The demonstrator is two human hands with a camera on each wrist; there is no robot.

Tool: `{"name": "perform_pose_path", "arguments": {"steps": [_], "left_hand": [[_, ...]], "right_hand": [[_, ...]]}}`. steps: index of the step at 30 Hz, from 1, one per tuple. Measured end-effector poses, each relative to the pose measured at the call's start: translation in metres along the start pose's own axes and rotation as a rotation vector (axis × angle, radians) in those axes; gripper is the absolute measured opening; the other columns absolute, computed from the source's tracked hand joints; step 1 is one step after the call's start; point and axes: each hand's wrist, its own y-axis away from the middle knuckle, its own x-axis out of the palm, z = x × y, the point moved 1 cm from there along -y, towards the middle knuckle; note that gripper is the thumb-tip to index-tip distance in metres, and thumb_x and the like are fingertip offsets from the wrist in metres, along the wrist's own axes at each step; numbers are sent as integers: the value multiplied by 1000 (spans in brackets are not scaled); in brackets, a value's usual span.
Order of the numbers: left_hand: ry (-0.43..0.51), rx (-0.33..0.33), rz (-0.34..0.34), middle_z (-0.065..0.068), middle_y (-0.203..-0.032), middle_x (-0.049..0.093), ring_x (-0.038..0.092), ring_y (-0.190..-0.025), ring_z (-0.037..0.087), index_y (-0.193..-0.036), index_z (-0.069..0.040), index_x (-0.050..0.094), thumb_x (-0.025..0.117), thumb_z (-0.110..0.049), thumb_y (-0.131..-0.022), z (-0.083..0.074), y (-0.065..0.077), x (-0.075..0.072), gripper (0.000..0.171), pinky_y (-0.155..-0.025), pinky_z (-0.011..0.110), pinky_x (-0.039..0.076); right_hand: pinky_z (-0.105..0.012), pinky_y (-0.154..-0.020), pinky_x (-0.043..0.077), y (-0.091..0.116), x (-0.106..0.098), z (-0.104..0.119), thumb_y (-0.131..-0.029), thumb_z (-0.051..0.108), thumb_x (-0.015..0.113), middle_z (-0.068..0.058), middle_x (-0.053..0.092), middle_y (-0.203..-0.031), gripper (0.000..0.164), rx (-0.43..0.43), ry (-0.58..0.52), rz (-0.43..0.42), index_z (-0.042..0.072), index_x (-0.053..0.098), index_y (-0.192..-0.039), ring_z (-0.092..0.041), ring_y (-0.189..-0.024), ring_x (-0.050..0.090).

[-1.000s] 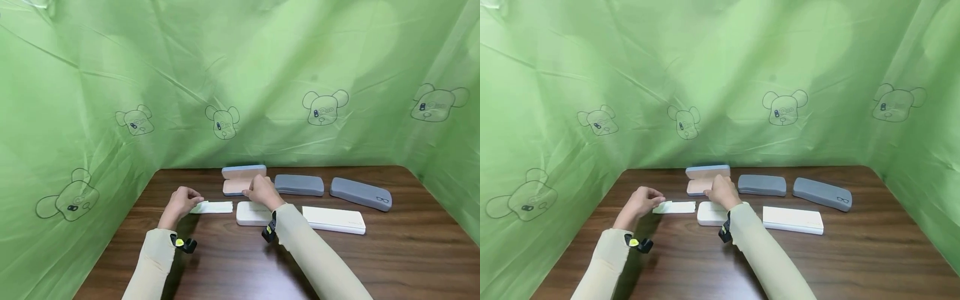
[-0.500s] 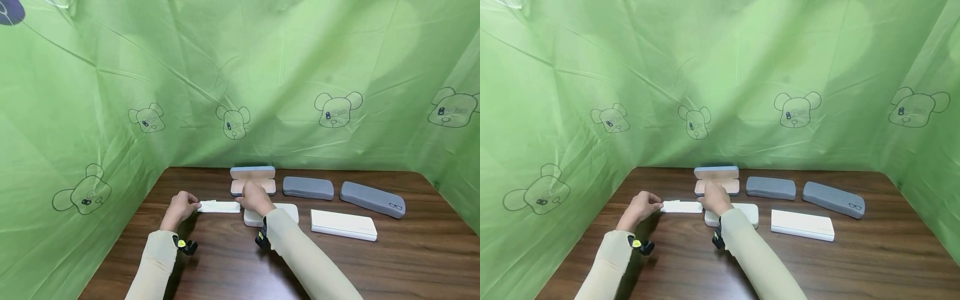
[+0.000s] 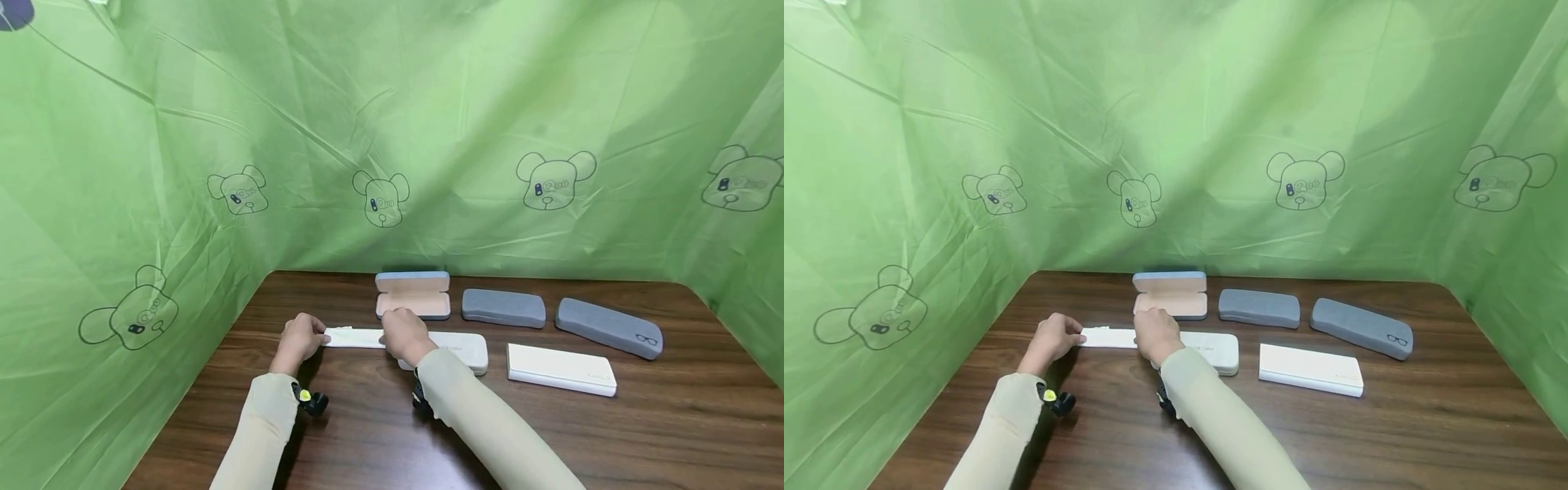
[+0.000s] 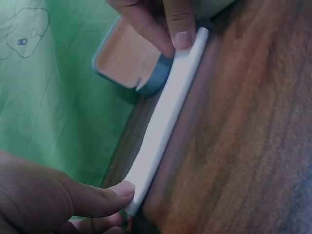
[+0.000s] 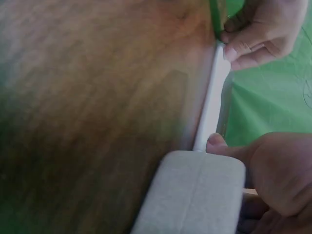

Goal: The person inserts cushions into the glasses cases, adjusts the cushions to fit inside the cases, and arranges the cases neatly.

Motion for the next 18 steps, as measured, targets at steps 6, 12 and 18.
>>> {"name": "perform_pose_path", "arguments": {"steps": [6, 12, 18], "left_hand": [[35, -10, -29, 6, -85, 65, 55, -88, 29, -77, -10, 70, 80, -17, -69, 1, -2, 4, 14, -73, 42, 44], [105, -26, -27, 6, -81, 62, 54, -80, 26, -72, -8, 68, 76, -12, -68, 2, -1, 4, 9, -67, 38, 46], [134, -26, -65, 5, -78, 62, 54, -80, 27, -71, -8, 68, 75, -13, -68, 0, -1, -1, 9, -68, 38, 45]], "right_hand": [[-31, -59, 49, 1, 5, 3, -79, 19, 70, -4, 61, -78, 14, -35, 60, -36, 15, 64, -67, -19, -73, 59], [-29, -58, 48, 2, 6, 6, -80, 13, 64, -3, 59, -74, 17, -57, 54, -48, 15, 63, -63, -18, -69, 58], [-29, -46, 44, 3, 1, 4, -83, 11, 61, 0, 55, -63, 21, -14, -44, -14, 14, 58, -62, -14, -59, 53]]}}
